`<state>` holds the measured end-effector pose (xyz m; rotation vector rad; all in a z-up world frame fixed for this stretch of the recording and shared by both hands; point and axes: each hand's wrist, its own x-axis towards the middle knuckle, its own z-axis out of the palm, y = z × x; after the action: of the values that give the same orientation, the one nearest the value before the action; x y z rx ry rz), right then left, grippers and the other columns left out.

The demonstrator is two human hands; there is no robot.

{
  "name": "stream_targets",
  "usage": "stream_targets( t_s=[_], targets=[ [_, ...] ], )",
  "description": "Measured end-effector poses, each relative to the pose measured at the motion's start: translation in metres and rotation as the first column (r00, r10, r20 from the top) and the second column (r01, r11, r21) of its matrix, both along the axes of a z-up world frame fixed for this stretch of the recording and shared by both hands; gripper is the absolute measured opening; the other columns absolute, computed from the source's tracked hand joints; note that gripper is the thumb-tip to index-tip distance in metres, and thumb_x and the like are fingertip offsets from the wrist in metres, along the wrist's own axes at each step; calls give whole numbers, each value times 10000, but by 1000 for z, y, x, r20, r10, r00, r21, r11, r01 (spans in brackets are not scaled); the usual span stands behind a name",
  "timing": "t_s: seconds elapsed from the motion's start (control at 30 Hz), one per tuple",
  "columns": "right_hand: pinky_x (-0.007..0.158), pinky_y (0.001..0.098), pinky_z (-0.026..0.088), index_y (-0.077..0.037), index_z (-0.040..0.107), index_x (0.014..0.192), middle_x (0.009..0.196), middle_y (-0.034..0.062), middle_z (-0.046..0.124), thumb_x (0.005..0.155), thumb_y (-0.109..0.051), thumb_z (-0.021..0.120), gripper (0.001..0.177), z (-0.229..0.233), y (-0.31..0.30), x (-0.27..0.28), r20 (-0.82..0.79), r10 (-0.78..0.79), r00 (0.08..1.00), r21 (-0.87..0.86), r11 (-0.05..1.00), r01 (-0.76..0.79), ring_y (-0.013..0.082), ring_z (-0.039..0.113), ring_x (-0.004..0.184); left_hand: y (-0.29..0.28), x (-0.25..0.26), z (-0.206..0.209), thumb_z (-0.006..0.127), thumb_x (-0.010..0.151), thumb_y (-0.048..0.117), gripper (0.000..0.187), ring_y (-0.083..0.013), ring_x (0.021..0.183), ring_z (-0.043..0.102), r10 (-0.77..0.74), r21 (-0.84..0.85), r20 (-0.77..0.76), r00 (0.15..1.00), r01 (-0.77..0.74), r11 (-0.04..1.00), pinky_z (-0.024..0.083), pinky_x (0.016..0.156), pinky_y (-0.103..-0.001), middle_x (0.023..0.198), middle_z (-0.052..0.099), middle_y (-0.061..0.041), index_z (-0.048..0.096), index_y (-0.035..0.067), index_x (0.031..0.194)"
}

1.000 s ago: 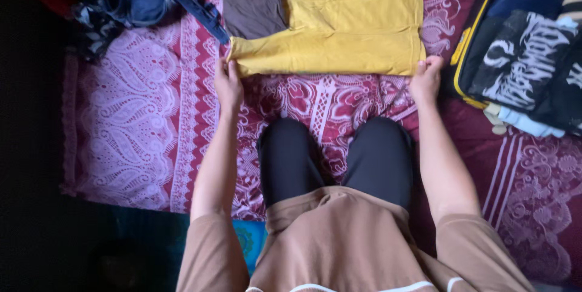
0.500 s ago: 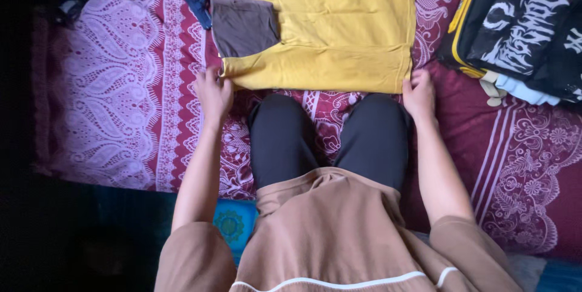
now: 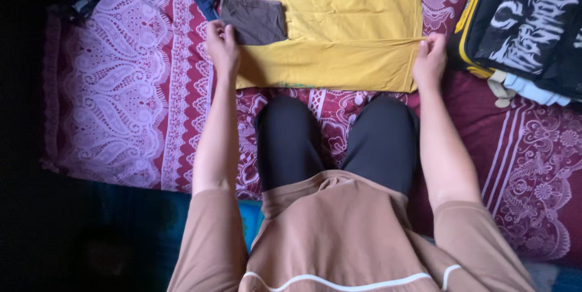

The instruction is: The person sits on a bed and folds various garments including a grey cloth, a yellow shirt, and a red shirt. The person places the folded items into an open suitcase.

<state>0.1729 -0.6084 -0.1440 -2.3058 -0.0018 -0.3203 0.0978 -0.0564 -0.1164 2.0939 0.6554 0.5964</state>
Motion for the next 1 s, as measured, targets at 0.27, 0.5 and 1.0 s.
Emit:
stream_targets(
  t_s=[0.27, 0.5, 1.0],
  targets=[
    [813, 451, 511, -43, 488, 1162, 972, 174, 643, 1120, -90, 554, 92, 15, 25, 12, 35, -69, 997, 94, 993, 65, 343, 686, 902, -7, 1, 14, 547, 1098, 116, 137, -186, 993, 667, -22, -284, 174, 985, 72, 956, 521, 924, -299, 1058, 675, -88, 549, 61, 1224],
    [1174, 523, 388, -62, 493, 1448, 1552, 149, 453, 1070, -141, 652, 418, 56, 44, -38, 224, 290, 931, -517, 845, -139, 372, 484, 1435, -57, -48, 66, 672, 959, 225, 581, -348, 1495, 391, -380, 622, -153, 912, 388, 680, 289, 1264, -508, 1579, 461, -134, 490, 139, 1504],
    [1279, 578, 47, -56, 259, 1674, 1745, 135, 242, 1075, -332, 523, 710, 37, 43, -13, -235, 300, 925, -546, 747, -380, 310, 172, 1619, -41, -18, 68, 581, 1005, 525, 613, -334, 1289, 488, -247, 666, -440, 863, 498, 556, 374, 1021, -496, 1508, 504, -84, 524, 158, 1493]
  ],
)
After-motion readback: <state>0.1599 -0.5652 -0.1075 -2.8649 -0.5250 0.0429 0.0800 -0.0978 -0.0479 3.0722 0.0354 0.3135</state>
